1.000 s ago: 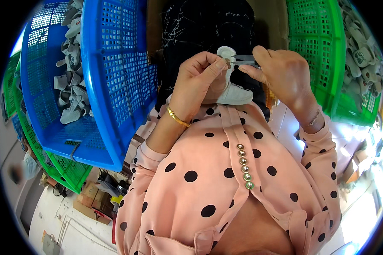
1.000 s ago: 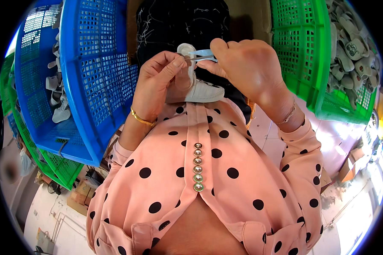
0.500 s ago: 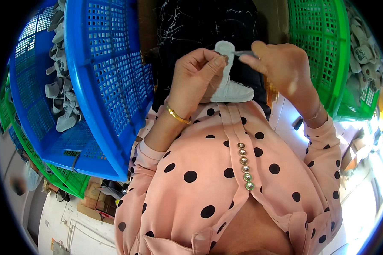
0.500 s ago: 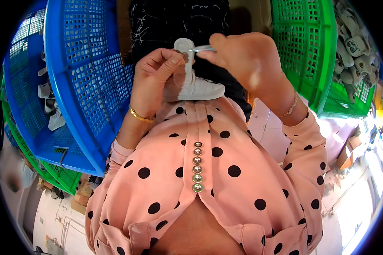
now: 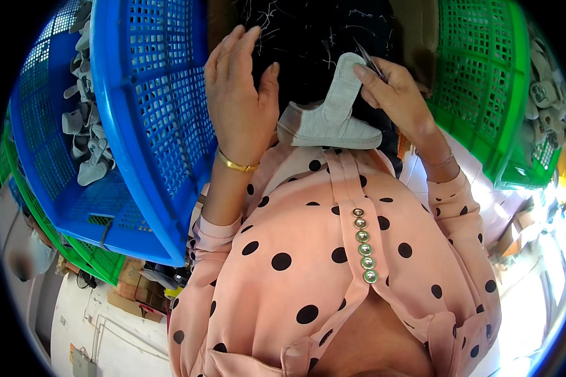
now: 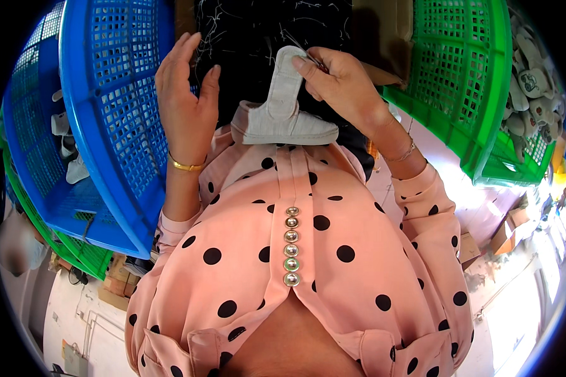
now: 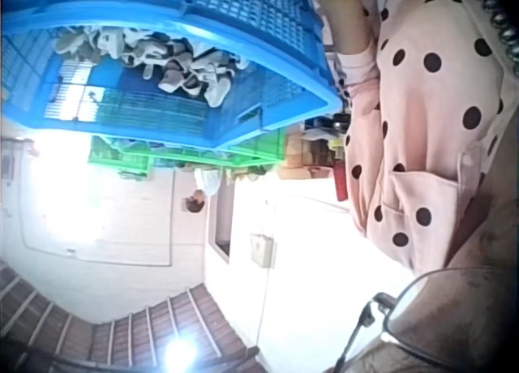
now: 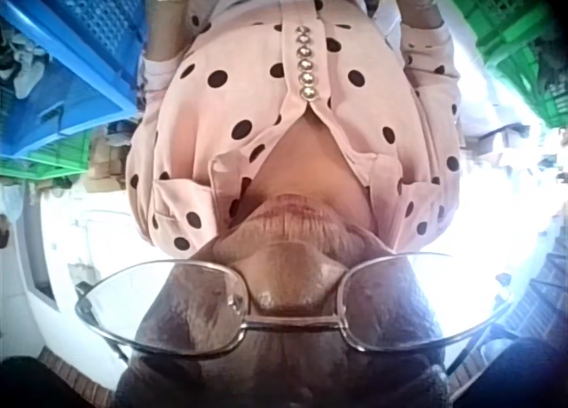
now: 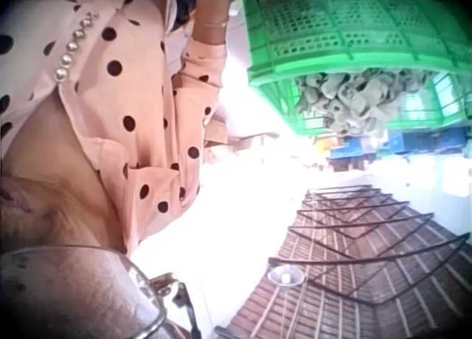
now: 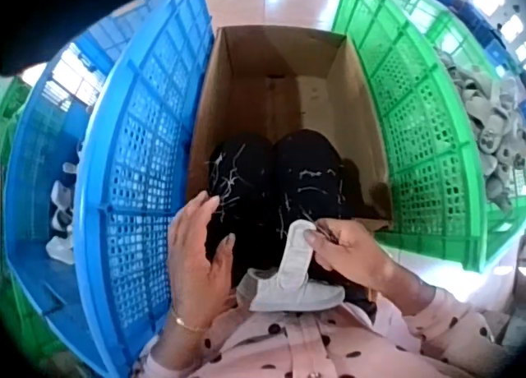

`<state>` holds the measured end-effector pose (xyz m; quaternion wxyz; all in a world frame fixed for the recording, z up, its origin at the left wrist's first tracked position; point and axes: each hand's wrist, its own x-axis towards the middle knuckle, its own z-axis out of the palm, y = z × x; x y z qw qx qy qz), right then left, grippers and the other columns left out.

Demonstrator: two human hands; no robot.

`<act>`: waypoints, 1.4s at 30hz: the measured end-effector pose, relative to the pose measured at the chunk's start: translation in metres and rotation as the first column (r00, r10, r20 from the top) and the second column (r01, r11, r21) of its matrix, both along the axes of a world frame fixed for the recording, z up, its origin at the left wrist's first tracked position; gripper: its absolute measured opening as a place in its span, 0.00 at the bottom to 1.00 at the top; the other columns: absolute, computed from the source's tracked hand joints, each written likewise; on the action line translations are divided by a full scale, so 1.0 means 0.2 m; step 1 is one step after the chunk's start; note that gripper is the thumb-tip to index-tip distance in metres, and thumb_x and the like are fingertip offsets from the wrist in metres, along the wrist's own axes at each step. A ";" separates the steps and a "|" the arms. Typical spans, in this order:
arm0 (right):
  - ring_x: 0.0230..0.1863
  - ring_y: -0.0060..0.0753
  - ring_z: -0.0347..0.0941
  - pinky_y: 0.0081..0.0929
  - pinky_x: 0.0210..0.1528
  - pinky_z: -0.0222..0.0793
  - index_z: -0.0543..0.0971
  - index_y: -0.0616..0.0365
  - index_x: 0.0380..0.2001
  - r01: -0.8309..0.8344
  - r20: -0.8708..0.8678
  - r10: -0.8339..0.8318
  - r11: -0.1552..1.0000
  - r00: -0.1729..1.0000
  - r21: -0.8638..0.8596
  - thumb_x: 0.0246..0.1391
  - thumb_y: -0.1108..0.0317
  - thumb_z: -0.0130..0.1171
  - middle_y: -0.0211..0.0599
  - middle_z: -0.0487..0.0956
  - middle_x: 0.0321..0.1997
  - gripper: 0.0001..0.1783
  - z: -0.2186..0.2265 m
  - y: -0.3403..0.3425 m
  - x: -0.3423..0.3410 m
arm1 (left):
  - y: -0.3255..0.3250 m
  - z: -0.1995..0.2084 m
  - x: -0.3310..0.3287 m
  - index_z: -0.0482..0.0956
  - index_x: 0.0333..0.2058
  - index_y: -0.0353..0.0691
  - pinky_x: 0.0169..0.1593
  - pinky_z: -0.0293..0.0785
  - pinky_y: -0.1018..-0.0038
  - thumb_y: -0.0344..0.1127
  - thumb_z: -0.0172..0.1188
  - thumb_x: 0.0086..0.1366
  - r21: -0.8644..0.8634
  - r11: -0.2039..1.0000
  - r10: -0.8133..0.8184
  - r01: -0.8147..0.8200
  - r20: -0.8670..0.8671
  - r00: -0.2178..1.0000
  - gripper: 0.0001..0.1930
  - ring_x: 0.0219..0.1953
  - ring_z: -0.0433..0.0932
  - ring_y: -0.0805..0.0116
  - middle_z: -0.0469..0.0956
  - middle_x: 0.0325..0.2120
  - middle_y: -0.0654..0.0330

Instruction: The person sits on the floor and uses scissors to trim loose threads and excess fabric from the edges and straps of small children's shoes. They handle the shoes one at a time, picking them from a blue basket, trimming them, and placing them into a cardboard box.

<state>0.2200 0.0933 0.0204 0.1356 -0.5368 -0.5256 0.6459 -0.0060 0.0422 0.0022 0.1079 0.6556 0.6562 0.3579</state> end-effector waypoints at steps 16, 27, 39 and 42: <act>0.17 0.32 0.69 0.24 0.20 0.65 0.74 0.60 0.29 -0.215 0.310 0.012 0.746 0.951 0.630 0.56 0.49 0.60 0.35 0.74 0.18 0.22 0.06 -0.04 -0.01 | -0.01 -0.03 0.25 0.83 0.33 0.36 0.30 0.70 0.84 0.31 0.65 0.60 -0.350 0.930 0.225 0.114 0.787 0.575 0.05 0.26 0.75 0.81 0.80 0.22 0.65; 0.14 0.30 0.70 0.23 0.17 0.64 0.68 0.49 0.18 -0.750 0.784 -0.067 0.254 0.617 0.611 0.51 0.41 0.58 0.29 0.69 0.11 0.25 0.09 0.02 -0.01 | -0.02 -0.07 0.25 0.76 0.38 0.33 0.39 0.77 0.82 0.28 0.58 0.66 -0.234 0.955 0.202 0.182 0.963 0.180 0.05 0.34 0.77 0.80 0.79 0.41 0.57; 0.16 0.33 0.72 0.27 0.20 0.65 0.70 0.52 0.20 -0.738 0.759 0.011 0.244 0.651 0.630 0.54 0.45 0.57 0.30 0.71 0.12 0.23 0.03 0.04 -0.03 | -0.04 -0.05 0.23 0.76 0.37 0.33 0.42 0.77 0.81 0.26 0.56 0.67 -0.209 0.955 0.178 0.212 0.972 0.155 0.03 0.37 0.78 0.78 0.79 0.45 0.55; 0.17 0.35 0.72 0.28 0.21 0.65 0.73 0.57 0.25 -0.550 0.652 0.049 0.587 0.756 0.594 0.55 0.46 0.59 0.35 0.73 0.15 0.23 0.01 0.03 -0.01 | -0.06 -0.01 0.18 0.75 0.38 0.33 0.43 0.79 0.77 0.27 0.54 0.68 -0.245 0.958 0.207 0.147 0.950 0.233 0.04 0.38 0.81 0.71 0.79 0.46 0.53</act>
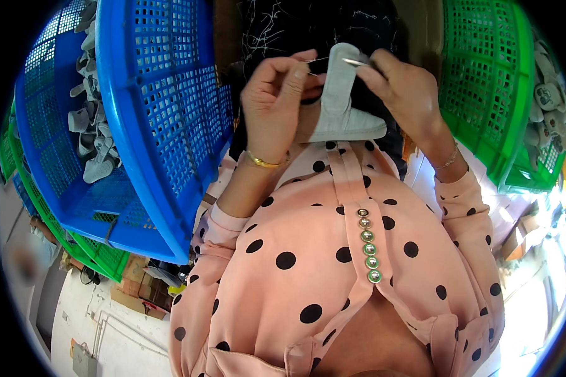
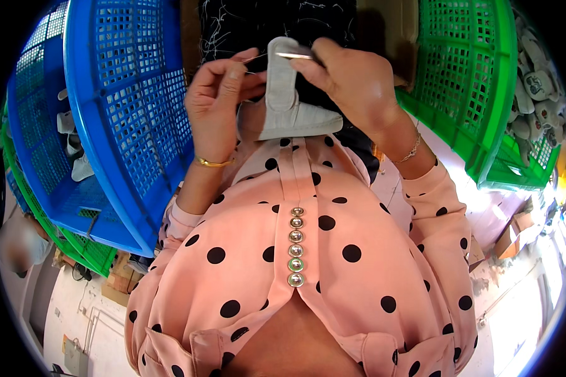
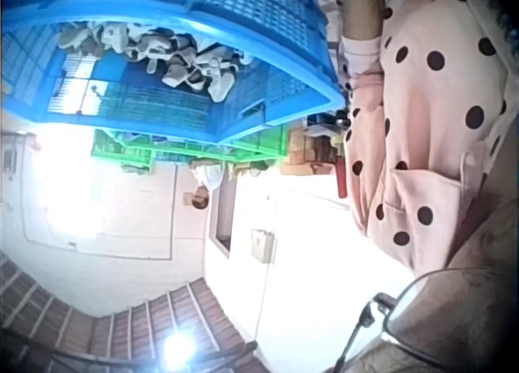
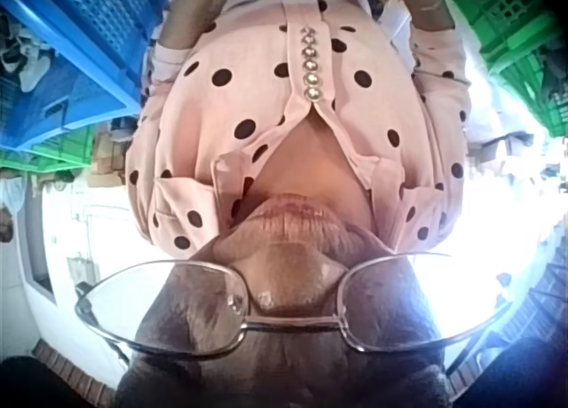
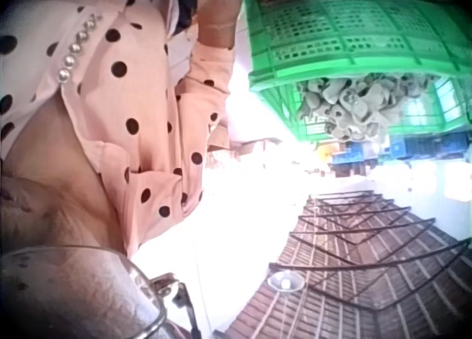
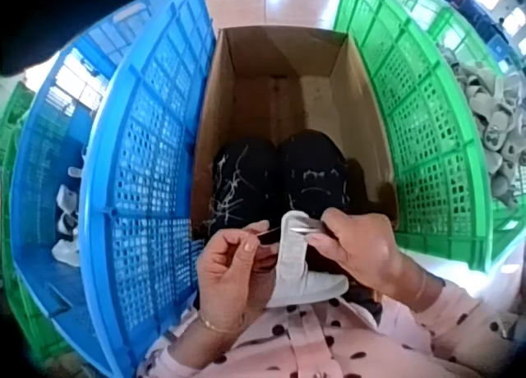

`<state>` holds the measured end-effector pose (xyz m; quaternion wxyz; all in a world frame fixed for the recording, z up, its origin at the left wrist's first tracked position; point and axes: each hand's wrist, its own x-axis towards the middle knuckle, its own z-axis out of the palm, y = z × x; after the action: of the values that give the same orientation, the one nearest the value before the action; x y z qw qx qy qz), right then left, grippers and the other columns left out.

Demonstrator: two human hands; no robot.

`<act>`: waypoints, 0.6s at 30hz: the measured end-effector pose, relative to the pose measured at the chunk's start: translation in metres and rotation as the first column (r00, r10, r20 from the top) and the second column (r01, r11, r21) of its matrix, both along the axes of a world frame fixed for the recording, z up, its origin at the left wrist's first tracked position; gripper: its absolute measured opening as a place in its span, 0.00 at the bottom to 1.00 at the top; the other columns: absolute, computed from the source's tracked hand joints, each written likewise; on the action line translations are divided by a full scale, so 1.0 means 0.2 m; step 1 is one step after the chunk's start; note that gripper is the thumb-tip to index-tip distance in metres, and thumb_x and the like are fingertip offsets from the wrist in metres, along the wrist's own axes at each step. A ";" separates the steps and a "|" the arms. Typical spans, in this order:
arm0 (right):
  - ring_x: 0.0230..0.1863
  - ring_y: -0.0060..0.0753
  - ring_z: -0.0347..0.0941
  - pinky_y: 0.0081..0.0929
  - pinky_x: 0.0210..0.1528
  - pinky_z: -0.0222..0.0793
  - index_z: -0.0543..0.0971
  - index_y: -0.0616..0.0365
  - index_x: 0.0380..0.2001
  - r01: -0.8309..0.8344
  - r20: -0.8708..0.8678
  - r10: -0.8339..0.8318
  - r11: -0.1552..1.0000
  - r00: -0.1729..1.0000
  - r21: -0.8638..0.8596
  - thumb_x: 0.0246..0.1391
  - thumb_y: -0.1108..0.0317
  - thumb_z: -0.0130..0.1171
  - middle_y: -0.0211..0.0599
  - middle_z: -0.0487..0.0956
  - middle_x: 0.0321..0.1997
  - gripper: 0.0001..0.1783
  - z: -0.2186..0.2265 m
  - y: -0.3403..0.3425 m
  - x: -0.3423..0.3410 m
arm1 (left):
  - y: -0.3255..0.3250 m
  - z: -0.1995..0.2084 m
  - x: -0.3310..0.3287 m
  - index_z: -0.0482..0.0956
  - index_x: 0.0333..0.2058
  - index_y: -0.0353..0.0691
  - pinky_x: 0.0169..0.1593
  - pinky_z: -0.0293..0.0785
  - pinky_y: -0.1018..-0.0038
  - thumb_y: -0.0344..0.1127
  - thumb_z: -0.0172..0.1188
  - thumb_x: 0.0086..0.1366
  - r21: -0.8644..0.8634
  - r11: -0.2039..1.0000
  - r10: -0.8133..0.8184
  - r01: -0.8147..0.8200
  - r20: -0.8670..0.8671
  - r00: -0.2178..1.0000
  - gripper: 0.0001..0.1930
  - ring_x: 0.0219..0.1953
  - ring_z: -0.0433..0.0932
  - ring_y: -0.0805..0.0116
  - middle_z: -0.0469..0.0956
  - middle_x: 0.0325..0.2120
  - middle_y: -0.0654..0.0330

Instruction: The person sits on the floor and uses scissors to trim loose threads and excess fabric from the edges and straps of small children's shoes. They handle the shoes one at a time, picking them from a blue basket, trimming them, and placing them into a cardboard box.

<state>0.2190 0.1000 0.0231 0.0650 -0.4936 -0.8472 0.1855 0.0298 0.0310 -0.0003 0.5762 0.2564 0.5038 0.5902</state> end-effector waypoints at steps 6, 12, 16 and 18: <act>0.22 0.22 0.63 0.23 0.25 0.63 0.76 0.62 0.35 0.052 -0.358 -0.285 0.840 0.889 -0.540 0.57 0.52 0.61 0.35 0.71 0.20 0.21 -0.08 -0.09 0.01 | 0.03 -0.02 -0.20 0.75 0.49 0.38 0.56 0.69 0.65 0.29 0.60 0.62 0.283 0.945 0.283 0.163 -0.959 0.019 0.15 0.53 0.73 0.54 0.80 0.44 0.55; 0.23 0.18 0.62 0.21 0.26 0.62 0.74 0.66 0.36 0.161 -0.353 -0.470 0.755 0.809 -0.636 0.59 0.56 0.59 0.31 0.69 0.19 0.19 -0.11 -0.10 0.00 | -0.03 0.02 -0.13 0.81 0.41 0.44 0.51 0.69 0.64 0.29 0.62 0.56 0.187 0.916 0.068 0.356 -0.945 0.320 0.12 0.47 0.74 0.55 0.79 0.42 0.60; 0.22 0.16 0.63 0.20 0.25 0.61 0.75 0.66 0.34 0.148 -0.318 -0.516 0.675 0.796 -0.723 0.59 0.56 0.59 0.29 0.69 0.18 0.19 -0.09 -0.10 0.00 | -0.03 0.01 -0.02 0.81 0.40 0.42 0.43 0.74 0.68 0.28 0.60 0.57 0.096 0.907 -0.092 0.409 -0.904 0.417 0.10 0.42 0.77 0.60 0.80 0.36 0.59; 0.21 0.15 0.62 0.19 0.25 0.61 0.75 0.66 0.33 0.124 -0.267 -0.525 0.595 0.808 -0.794 0.59 0.56 0.59 0.28 0.69 0.18 0.19 -0.07 -0.08 -0.01 | -0.03 0.00 0.01 0.82 0.40 0.42 0.43 0.75 0.71 0.27 0.61 0.58 0.032 0.919 -0.180 0.394 -0.855 0.487 0.11 0.39 0.79 0.61 0.81 0.36 0.58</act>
<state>0.2171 0.0835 0.0089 0.0970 -0.5647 -0.5424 0.6144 0.0316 0.0248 -0.0004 0.3222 0.6504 0.5968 0.3420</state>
